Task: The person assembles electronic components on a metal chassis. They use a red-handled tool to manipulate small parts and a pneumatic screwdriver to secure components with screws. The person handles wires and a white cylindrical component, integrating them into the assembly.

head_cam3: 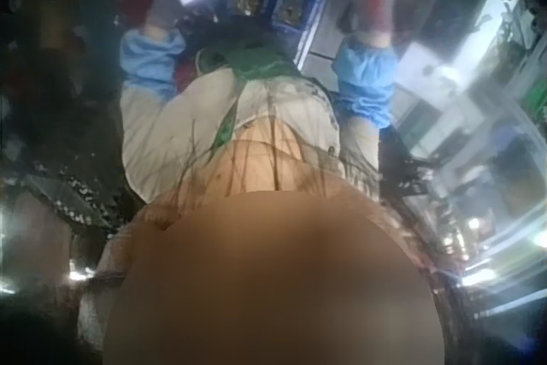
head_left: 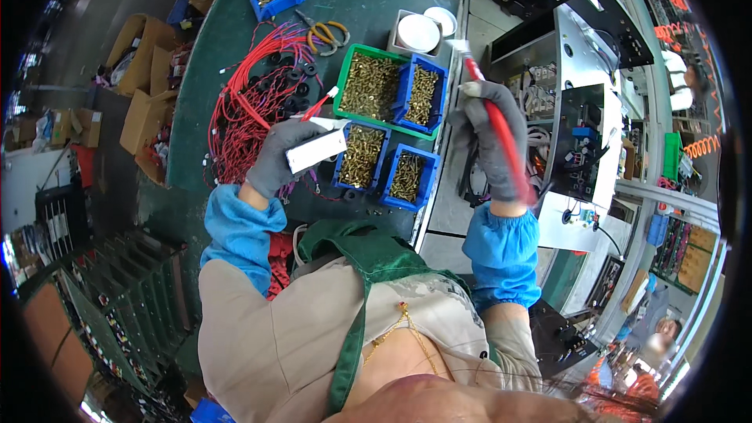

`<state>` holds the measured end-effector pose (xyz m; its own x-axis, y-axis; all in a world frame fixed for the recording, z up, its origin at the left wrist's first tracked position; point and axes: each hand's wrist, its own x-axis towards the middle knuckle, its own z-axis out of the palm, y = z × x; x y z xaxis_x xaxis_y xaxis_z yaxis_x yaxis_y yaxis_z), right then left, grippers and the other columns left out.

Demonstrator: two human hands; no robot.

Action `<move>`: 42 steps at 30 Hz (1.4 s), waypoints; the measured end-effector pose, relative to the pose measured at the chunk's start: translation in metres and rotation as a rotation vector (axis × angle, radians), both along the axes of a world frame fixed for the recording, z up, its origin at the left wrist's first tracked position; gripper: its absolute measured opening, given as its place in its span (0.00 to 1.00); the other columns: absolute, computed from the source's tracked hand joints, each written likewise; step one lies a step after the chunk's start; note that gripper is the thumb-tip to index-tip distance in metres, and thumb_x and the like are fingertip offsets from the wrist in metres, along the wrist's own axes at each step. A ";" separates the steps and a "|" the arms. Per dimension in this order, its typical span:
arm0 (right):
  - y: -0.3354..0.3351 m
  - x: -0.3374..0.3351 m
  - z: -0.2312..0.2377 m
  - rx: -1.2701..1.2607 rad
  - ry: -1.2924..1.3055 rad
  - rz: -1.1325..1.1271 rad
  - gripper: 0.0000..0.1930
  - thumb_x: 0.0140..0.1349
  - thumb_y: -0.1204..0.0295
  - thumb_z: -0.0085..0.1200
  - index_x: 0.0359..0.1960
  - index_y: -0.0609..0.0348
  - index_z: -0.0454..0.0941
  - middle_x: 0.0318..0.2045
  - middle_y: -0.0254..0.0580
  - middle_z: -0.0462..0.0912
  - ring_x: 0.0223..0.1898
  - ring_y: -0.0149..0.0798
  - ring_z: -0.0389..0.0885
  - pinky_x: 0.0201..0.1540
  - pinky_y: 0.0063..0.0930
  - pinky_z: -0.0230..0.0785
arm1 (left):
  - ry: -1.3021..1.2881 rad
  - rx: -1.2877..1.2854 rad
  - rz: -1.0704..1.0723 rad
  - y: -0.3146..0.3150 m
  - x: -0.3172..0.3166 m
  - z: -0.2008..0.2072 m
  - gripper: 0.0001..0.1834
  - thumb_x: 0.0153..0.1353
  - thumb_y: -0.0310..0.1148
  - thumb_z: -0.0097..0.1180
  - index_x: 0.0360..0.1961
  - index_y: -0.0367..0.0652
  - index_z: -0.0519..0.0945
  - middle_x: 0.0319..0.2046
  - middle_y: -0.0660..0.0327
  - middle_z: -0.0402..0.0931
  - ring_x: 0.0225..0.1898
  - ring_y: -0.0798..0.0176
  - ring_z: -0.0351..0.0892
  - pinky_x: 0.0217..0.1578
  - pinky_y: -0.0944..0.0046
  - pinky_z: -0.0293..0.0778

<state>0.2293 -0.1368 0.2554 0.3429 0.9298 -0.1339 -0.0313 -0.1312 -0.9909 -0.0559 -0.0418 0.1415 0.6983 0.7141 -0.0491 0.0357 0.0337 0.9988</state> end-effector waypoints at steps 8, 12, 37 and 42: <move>0.076 0.022 -0.035 0.137 -0.360 -0.007 0.07 0.58 0.70 0.56 0.30 0.62 0.77 0.17 0.36 0.75 0.24 0.28 0.75 0.25 0.25 0.65 | 0.081 0.162 0.033 0.001 0.000 0.020 0.11 0.51 0.20 0.57 0.38 0.35 0.80 0.35 0.59 0.79 0.36 0.69 0.80 0.34 0.71 0.75; 0.122 0.073 -0.113 0.190 -1.107 -0.127 0.06 0.59 0.74 0.52 0.37 0.58 0.77 0.29 0.48 0.79 0.28 0.45 0.81 0.30 0.34 0.72 | 0.071 0.095 0.048 0.006 -0.009 0.012 0.12 0.51 0.25 0.60 0.39 0.37 0.79 0.33 0.61 0.79 0.34 0.68 0.80 0.35 0.69 0.75; -0.024 -0.051 -0.213 -0.715 -1.297 0.805 0.14 0.59 0.64 0.49 0.40 0.58 0.79 0.33 0.55 0.82 0.35 0.54 0.82 0.37 0.42 0.75 | 0.182 0.294 0.117 -0.010 -0.010 -0.002 0.16 0.48 0.19 0.60 0.41 0.38 0.79 0.36 0.61 0.79 0.38 0.69 0.79 0.37 0.70 0.76; -0.056 -0.045 -0.255 -0.749 -0.973 0.355 0.17 0.66 0.59 0.40 0.45 0.60 0.71 0.34 0.59 0.81 0.36 0.54 0.82 0.38 0.46 0.75 | 0.087 0.160 0.074 -0.015 -0.008 -0.003 0.26 0.46 0.19 0.63 0.51 0.38 0.75 0.41 0.58 0.78 0.41 0.66 0.79 0.40 0.69 0.76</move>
<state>0.1844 -0.1931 0.0008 0.3435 0.7968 -0.4972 0.8138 -0.5167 -0.2658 -0.0636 -0.0564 0.1386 0.6416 0.7669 0.0112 0.1256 -0.1195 0.9849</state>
